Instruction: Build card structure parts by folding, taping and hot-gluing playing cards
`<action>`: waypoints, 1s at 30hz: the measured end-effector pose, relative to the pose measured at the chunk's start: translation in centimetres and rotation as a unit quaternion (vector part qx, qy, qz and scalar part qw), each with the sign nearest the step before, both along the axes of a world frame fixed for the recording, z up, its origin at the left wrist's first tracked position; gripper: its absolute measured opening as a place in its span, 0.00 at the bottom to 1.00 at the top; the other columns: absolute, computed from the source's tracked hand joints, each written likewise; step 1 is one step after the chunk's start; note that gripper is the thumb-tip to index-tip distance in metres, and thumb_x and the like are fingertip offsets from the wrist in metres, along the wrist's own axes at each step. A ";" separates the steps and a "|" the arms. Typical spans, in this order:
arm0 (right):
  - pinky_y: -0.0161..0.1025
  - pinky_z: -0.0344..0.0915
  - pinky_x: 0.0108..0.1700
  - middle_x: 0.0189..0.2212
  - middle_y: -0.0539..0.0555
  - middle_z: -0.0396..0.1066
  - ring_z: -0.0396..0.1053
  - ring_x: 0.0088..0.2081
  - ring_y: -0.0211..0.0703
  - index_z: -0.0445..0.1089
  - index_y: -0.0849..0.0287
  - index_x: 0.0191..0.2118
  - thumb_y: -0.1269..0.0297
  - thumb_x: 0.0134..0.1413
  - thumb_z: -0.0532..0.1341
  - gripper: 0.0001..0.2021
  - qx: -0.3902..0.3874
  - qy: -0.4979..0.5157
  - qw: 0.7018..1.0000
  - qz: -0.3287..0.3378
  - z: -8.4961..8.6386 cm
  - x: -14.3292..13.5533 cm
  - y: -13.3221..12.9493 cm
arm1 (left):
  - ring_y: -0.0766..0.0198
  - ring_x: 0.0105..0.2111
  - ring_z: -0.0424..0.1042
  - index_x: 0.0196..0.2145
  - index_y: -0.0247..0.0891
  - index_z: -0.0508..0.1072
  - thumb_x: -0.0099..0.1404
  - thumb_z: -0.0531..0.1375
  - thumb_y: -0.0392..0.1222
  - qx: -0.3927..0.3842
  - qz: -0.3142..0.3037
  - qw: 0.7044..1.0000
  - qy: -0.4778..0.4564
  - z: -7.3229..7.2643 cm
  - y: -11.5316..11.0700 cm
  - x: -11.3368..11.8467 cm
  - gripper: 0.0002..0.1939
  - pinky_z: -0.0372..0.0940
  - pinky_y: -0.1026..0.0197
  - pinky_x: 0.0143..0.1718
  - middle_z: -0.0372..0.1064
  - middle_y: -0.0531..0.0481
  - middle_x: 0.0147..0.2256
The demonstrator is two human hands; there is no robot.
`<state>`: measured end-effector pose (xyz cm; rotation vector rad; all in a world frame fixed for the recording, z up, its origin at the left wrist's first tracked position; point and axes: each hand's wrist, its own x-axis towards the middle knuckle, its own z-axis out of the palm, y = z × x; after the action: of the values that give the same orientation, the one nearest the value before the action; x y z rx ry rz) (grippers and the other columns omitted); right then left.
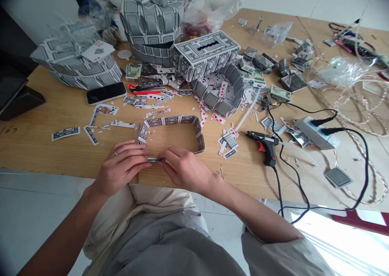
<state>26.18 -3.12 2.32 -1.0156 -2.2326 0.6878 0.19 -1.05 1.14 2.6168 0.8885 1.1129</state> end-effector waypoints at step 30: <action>0.44 0.78 0.43 0.41 0.58 0.81 0.81 0.41 0.50 0.73 0.58 0.49 0.67 0.76 0.63 0.02 0.021 0.001 0.999 -0.026 -0.9 -0.7 -0.2 | 0.59 0.48 0.80 0.43 0.41 0.74 0.76 0.63 0.30 -0.038 -0.020 0.998 0.039 1.4 0.2 1.3 0.06 0.70 0.49 0.60 0.82 0.52 0.40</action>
<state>25.48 -3.34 1.42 -1.0477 -2.2006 0.6168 1.47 -0.85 2.51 2.6191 0.8723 0.9542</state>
